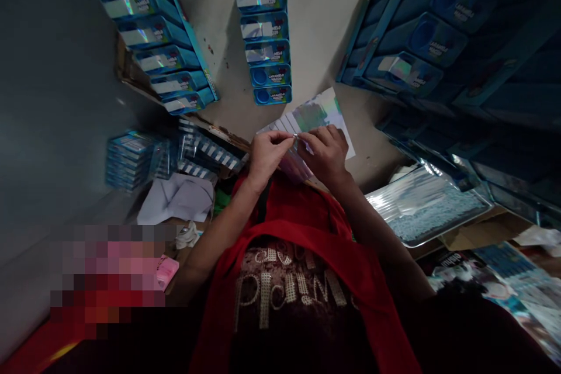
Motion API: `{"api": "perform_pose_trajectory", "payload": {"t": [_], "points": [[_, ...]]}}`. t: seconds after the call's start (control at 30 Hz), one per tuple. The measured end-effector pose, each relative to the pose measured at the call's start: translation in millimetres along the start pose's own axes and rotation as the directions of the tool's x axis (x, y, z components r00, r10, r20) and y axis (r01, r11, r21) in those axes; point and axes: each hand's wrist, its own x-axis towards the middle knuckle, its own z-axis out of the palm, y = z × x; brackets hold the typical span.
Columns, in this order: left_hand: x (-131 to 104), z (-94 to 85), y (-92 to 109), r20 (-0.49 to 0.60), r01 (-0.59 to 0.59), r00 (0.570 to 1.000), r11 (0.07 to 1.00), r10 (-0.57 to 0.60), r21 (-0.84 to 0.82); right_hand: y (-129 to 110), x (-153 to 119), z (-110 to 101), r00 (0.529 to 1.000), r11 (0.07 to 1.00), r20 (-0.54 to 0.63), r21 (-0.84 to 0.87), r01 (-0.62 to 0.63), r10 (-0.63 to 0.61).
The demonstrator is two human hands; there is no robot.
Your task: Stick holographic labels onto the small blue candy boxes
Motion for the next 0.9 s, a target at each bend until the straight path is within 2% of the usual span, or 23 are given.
{"api": "perform_pose_trajectory", "payload": {"t": [0.17,0.33,0.43,0.5,0.53,0.6,0.67,0.7,0.73,0.77,0.83,0.9], "points": [[1,3.2,-2,-0.008,-0.023,1.0,0.998,0.024,0.05,7,2,4,0.998,0.998,0.039,-0.036,0.045,-0.043],[0,3.1,0,-0.013,-0.067,0.998,0.988,0.069,0.141,9,4,8,0.998,0.999,0.068,-0.027,0.021,-0.02],[-1,2.8,4,-0.005,-0.089,0.996,0.977,0.091,0.196,4,6,11,0.993,0.998,0.103,-0.008,-0.062,0.062],[-1,1.4,4,0.008,-0.104,0.994,0.971,0.105,0.213,1,6,12,0.975,0.976,0.113,0.082,-0.202,0.192],[-1,0.0,3,0.01,-0.113,0.994,0.968,0.113,0.226,0,6,12,0.954,0.942,0.115,0.166,-0.292,0.276],[1,-4.8,-1,0.0,-0.123,0.992,0.958,0.128,0.258,2,6,9,0.887,0.808,0.115,0.373,-0.456,0.448],[2,-11.2,-6,-0.012,-0.104,0.994,0.957,0.111,0.27,9,7,4,0.818,0.663,0.114,0.529,-0.531,0.564],[3,-14.3,-9,-0.013,-0.081,0.996,0.963,0.088,0.258,14,7,1,0.807,0.634,0.111,0.56,-0.532,0.58],[4,-17.1,-11,-0.01,-0.055,0.998,0.97,0.059,0.237,18,8,-2,0.823,0.648,0.112,0.561,-0.515,0.556],[5,-19.2,-12,-0.006,-0.032,0.999,0.977,0.034,0.212,21,8,-4,0.858,0.697,0.116,0.535,-0.478,0.5],[6,-21.0,-12,-0.012,-0.009,1.0,0.983,0.011,0.186,22,8,-6,0.936,0.833,0.127,0.428,-0.351,0.329],[6,-19.6,-9,-0.029,-0.017,0.999,0.98,0.023,0.197,17,8,-5,0.977,0.933,0.117,0.293,-0.208,0.18]]}}
